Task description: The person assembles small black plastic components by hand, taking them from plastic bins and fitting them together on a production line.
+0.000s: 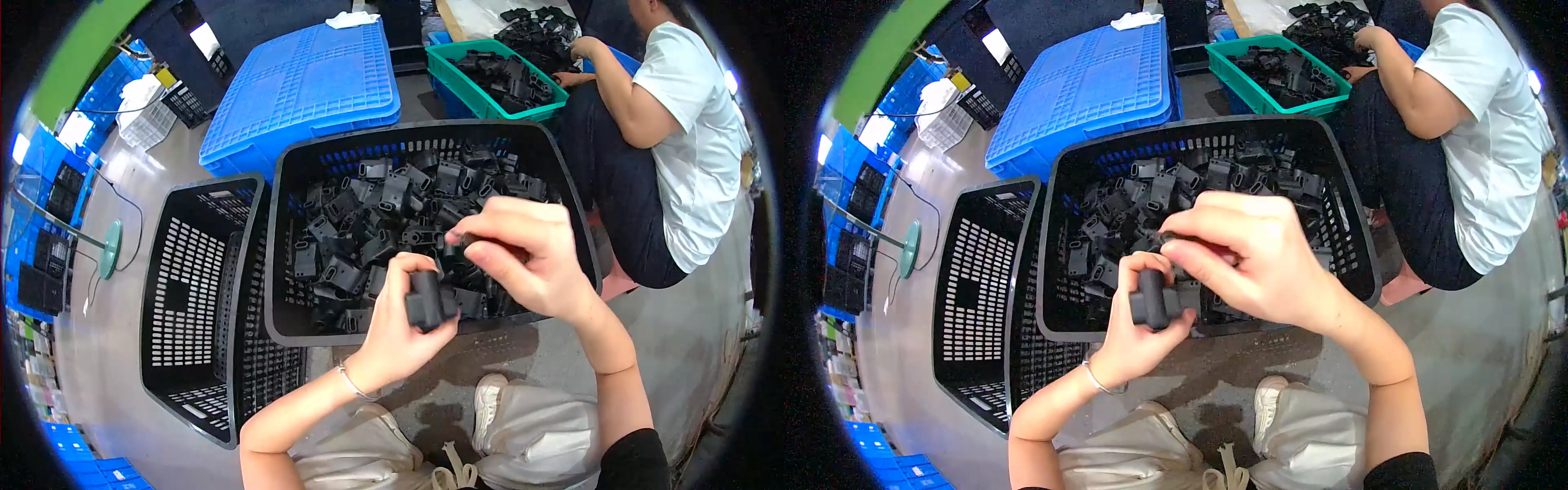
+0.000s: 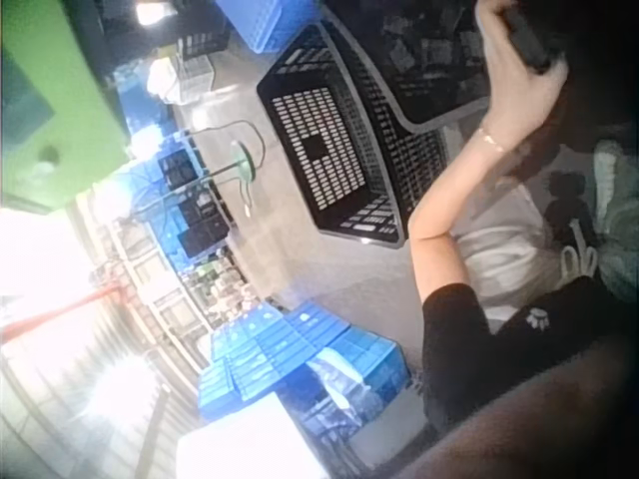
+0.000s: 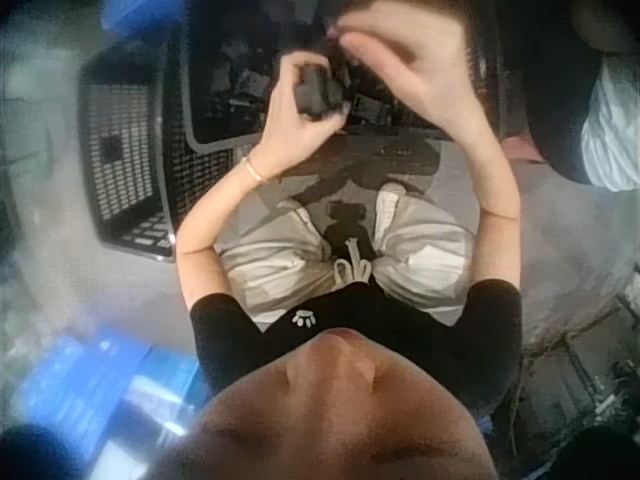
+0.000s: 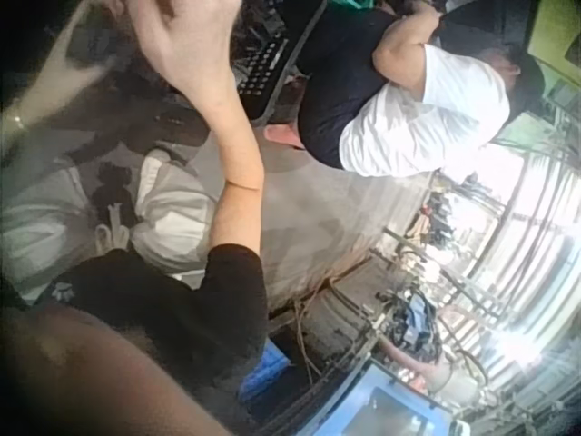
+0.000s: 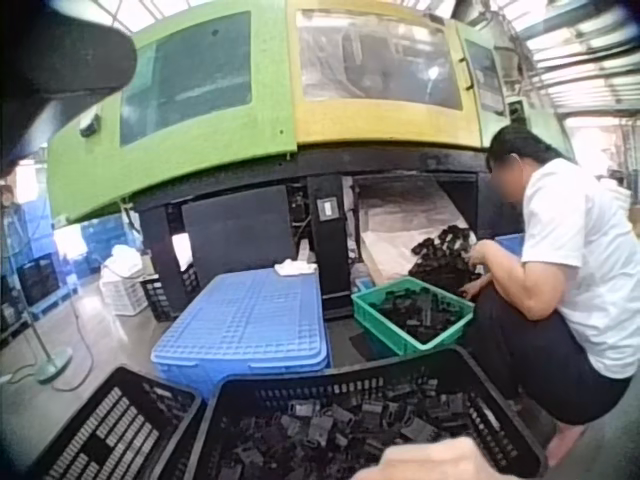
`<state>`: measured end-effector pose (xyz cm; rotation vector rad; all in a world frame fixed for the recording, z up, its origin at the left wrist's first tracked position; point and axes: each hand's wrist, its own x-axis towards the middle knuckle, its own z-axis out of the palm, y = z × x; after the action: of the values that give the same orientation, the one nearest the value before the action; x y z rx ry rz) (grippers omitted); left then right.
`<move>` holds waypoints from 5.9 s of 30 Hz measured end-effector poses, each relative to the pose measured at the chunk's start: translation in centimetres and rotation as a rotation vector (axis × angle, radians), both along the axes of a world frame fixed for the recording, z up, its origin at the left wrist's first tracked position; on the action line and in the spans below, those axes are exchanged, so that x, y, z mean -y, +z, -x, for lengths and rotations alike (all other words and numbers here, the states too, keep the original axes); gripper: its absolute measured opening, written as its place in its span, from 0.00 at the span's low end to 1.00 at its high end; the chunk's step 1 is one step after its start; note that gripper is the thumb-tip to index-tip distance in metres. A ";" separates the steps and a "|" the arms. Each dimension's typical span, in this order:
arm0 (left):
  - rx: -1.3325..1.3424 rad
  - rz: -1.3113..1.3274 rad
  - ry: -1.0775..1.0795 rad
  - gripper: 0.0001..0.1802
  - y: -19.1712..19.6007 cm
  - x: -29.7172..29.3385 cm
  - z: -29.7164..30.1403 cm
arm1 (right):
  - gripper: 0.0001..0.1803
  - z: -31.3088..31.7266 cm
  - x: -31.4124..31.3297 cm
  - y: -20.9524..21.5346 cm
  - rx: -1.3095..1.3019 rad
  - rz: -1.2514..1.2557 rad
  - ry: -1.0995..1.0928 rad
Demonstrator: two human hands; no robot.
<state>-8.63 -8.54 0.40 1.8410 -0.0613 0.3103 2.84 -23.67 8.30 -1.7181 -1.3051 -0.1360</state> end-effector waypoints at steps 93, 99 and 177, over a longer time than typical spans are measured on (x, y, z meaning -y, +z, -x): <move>0.002 -0.900 -0.034 0.21 -5.0 -3.3 -2.5 | 0.18 -32.8 -6.2 -9.9 0.284 0.270 -0.983; 0.041 -0.827 0.084 0.34 -5.2 -3.8 -2.1 | 0.15 -14.9 -7.4 -5.7 -0.887 0.160 -0.193; -0.245 0.859 -0.215 0.41 0.3 0.4 2.7 | 0.13 4.1 0.5 -2.8 0.201 0.172 -0.045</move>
<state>-11.36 -8.97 0.67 0.9945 0.0416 -0.0518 -1.30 -24.16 5.47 -1.9197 -1.4599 -0.2327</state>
